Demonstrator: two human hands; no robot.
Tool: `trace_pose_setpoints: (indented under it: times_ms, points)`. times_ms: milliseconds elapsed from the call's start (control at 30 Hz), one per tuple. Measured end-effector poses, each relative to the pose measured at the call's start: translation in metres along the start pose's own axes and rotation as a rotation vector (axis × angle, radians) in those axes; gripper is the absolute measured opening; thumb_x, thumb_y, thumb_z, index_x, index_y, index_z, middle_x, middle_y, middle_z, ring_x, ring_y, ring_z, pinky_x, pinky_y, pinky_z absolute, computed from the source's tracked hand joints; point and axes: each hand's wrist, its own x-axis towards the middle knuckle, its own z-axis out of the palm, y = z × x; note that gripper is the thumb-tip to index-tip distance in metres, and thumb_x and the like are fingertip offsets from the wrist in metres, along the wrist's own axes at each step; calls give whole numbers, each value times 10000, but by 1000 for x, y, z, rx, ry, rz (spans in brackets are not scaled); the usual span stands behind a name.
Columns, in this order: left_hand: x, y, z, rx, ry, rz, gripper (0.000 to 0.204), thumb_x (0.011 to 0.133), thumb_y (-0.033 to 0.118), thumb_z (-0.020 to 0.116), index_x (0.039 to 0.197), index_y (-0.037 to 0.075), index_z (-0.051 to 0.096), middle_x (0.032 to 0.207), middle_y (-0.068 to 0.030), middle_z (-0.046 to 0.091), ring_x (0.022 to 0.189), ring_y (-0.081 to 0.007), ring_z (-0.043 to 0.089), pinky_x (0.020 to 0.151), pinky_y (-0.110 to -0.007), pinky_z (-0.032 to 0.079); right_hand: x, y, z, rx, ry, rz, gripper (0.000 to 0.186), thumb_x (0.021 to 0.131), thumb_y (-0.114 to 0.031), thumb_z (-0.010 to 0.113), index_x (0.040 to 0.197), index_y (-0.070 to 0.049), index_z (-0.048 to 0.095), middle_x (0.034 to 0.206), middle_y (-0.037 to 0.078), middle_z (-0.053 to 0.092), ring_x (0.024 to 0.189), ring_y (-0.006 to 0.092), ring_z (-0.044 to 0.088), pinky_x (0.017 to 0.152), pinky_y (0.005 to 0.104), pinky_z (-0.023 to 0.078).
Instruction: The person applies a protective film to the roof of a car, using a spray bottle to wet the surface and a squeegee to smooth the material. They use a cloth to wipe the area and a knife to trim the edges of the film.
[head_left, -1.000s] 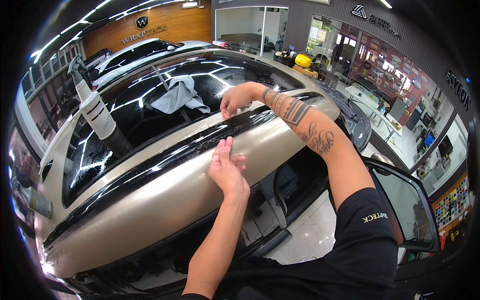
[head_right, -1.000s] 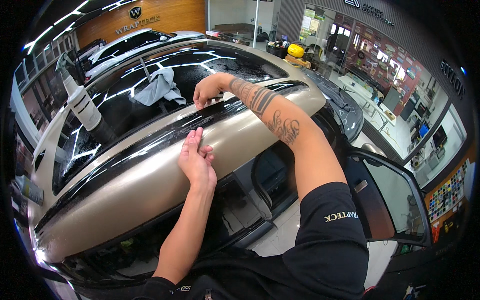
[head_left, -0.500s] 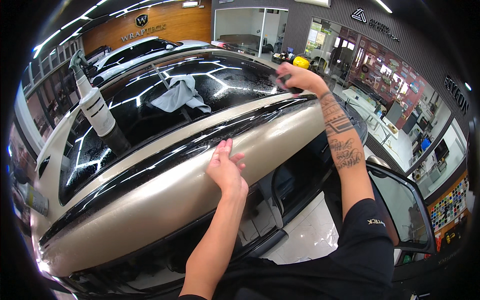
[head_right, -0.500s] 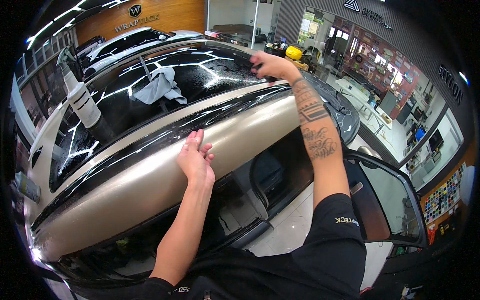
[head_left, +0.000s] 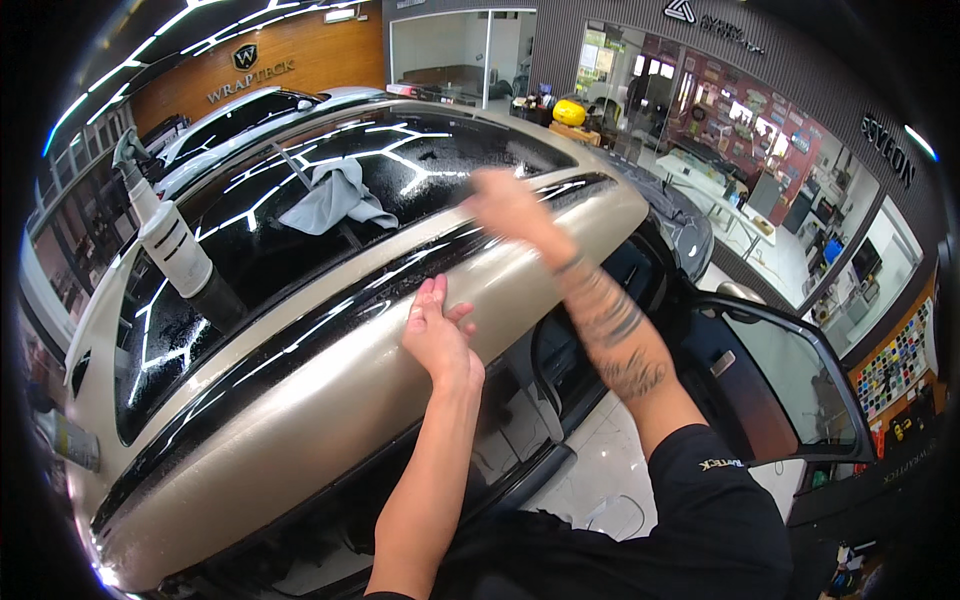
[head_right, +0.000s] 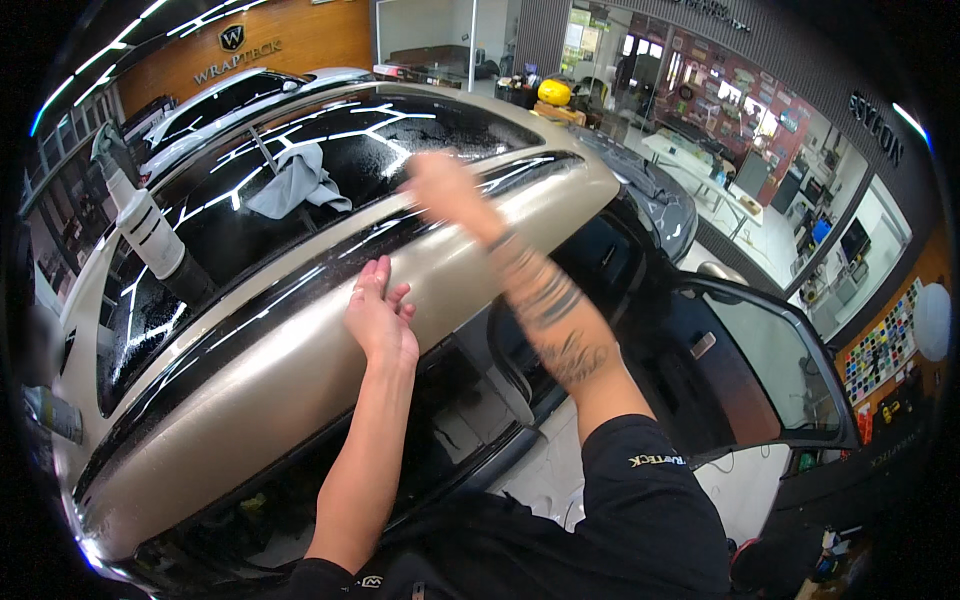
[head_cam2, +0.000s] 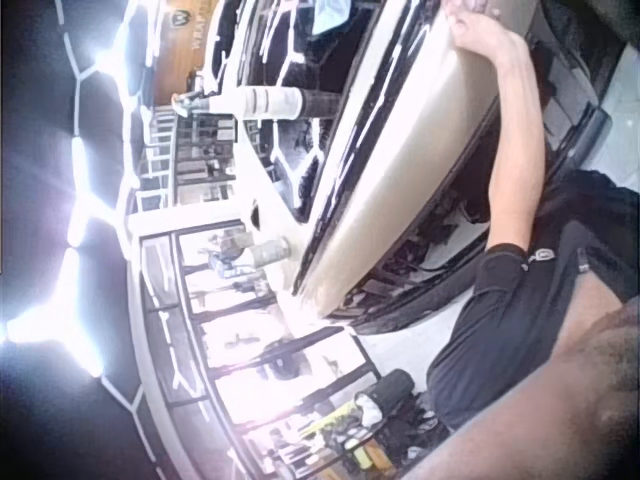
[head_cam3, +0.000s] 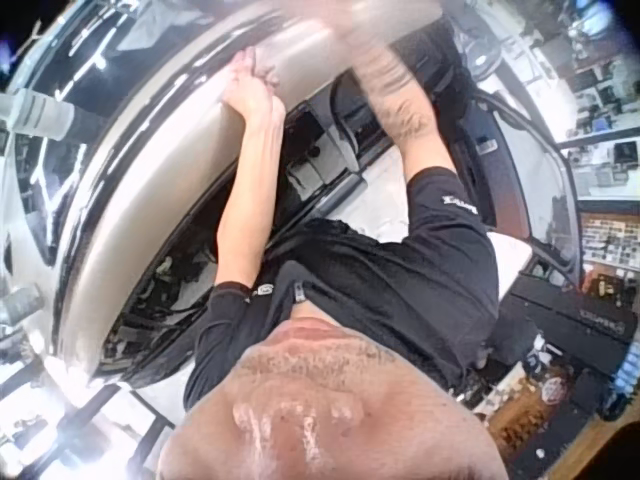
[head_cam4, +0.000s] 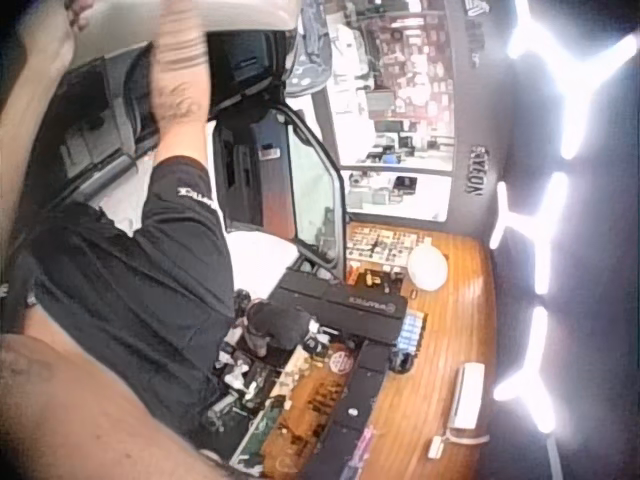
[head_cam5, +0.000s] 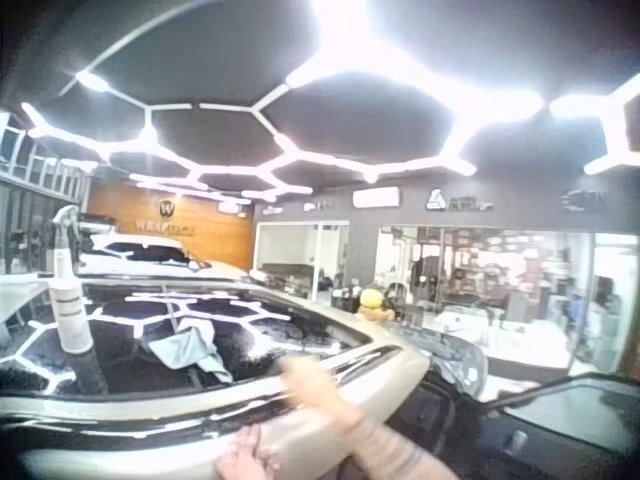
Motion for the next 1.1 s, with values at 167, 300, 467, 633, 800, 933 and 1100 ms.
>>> trace_pose_setpoints:
  times_ms: [167, 300, 467, 633, 800, 933, 1100]
  points:
    - [-11, -11, 18, 10, -47, -57, 392, 954, 206, 462, 1304, 30, 437, 1243, -38, 592, 669, -93, 551, 513, -220, 392, -6, 138, -35, -442, -14, 568, 125, 775, -101, 595, 836, -60, 696, 854, 192, 677, 854, 323, 673, 730, 450, 539]
    - [13, -35, -12, -137, -168, 226, 346, 937, 139, 496, 1264, 31, 468, 1219, -99, 599, 723, -157, 587, 587, -288, 486, -11, -92, 76, -540, 18, 83, 106, 633, -133, 691, 730, -91, 692, 817, 154, 628, 706, 306, 647, 554, 415, 528]
    - [3, -11, -7, -28, -59, 21, 337, 952, 189, 489, 1250, 32, 484, 1221, -67, 603, 711, -126, 587, 534, -260, 447, 5, -45, 35, -88, 268, -353, 183, 763, -184, 645, 749, -2, 627, 737, 204, 622, 698, 352, 628, 683, 452, 504]
    - [-10, -18, 15, -24, -84, -48, 363, 953, 207, 481, 1275, 41, 472, 1237, -46, 597, 638, -102, 573, 489, -229, 407, -15, 125, -32, -464, 182, 632, 148, 768, -156, 585, 818, -45, 670, 849, 166, 671, 758, 340, 657, 678, 470, 538]
    - [18, -18, -21, -21, -74, 87, 377, 974, 199, 442, 1301, 12, 448, 1248, -100, 586, 610, -108, 599, 450, -206, 421, -19, -143, 91, -437, 130, -47, 89, 686, -121, 600, 710, -66, 666, 791, 173, 593, 706, 338, 634, 612, 431, 533]
    - [13, -8, -35, -139, -104, 68, 404, 965, 229, 467, 1313, 27, 430, 1230, -98, 593, 634, -127, 606, 459, -210, 439, 5, -151, 50, 130, 70, -53, 181, 717, -175, 636, 757, 2, 645, 801, 208, 629, 741, 382, 624, 707, 423, 515]
    - [-14, 48, -63, -120, 69, 81, 370, 940, 246, 533, 1262, 80, 464, 1094, -49, 643, 688, -123, 597, 510, -237, 424, 3, -8, -22, -360, 63, 537, 181, 759, -147, 611, 877, -36, 691, 917, 203, 675, 902, 362, 657, 780, 451, 528]
